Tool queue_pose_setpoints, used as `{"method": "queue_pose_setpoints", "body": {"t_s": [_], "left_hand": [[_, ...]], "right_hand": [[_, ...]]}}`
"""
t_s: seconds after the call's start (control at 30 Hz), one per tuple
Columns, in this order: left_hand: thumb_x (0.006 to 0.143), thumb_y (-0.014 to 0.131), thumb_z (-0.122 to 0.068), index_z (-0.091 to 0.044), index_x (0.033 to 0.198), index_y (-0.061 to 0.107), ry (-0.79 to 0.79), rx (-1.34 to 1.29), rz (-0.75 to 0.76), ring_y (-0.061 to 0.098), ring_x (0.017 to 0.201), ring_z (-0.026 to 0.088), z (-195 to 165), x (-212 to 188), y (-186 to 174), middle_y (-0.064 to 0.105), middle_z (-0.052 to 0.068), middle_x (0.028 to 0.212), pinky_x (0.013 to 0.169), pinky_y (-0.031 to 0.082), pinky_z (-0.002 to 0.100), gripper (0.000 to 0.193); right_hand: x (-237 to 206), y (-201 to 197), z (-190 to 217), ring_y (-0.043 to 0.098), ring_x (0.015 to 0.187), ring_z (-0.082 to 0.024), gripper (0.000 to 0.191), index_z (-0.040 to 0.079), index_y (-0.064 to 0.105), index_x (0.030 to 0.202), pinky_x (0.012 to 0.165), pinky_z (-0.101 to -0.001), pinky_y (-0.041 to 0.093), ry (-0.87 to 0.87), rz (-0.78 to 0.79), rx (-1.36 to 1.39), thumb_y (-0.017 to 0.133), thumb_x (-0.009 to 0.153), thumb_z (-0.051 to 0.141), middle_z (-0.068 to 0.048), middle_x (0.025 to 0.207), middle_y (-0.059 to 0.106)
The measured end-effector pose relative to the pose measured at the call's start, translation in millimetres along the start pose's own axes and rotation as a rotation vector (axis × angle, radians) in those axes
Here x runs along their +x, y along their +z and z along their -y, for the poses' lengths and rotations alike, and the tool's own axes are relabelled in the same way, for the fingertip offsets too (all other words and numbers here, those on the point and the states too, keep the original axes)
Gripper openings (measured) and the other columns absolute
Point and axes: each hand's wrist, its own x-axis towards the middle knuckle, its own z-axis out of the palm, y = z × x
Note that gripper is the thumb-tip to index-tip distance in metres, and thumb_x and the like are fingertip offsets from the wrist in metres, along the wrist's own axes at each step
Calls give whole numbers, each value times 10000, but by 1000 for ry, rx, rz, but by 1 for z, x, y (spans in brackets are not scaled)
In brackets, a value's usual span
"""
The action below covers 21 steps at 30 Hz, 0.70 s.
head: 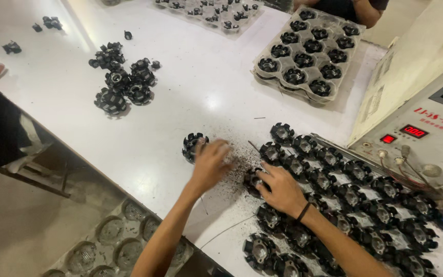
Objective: The person arranges black plastic fan impeller rotors from a pile into egg-style trays on the workbench, then uses a heated handheld tool to trim and clean the center hub of each impeller one at a time, with smoke visible as the tool contacts the parts, placing finished impellers back into the trays.
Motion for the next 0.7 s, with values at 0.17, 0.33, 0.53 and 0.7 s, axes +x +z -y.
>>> {"method": "queue_pose_setpoints", "body": {"t_s": [0.17, 0.33, 0.53, 0.7], "left_hand": [[766, 864, -404, -18, 951, 705, -330, 279, -198, 516, 1254, 491, 43, 1, -18, 521, 327, 1433, 1030, 402, 622, 457], [847, 799, -354, -51, 980, 703, -181, -88, 111, 634, 1179, 340, 19, -13, -28, 613, 187, 1346, 1032, 547, 450, 345], [747, 859, -327, -58, 1136, 712, 200, -487, 442, 528, 1340, 392, -17, -51, -13, 487, 233, 1528, 1087, 490, 503, 496], [722, 876, -325, -6, 1095, 703, -217, 166, -273, 504, 1254, 431, 20, -38, -2, 550, 278, 1347, 1027, 466, 581, 520]], "right_hand": [[-9, -18, 29, 553, 1175, -427, 387, 43, 709, 1079, 1056, -500, 406, 14, 154, -30, 750, 862, 362, -226, 1264, 616], [10, -27, 29, 570, 1120, -361, 359, 31, 737, 959, 1123, -492, 361, -31, 198, -163, 787, 807, 352, -193, 1092, 630], [5, -18, 34, 576, 1177, -326, 297, 40, 732, 972, 1126, -489, 380, -10, 250, -338, 783, 783, 265, -179, 1225, 617], [-21, -19, 65, 576, 1142, -370, 426, 15, 704, 1068, 1028, -492, 408, -184, 86, -25, 760, 824, 360, -249, 1279, 603]]}}
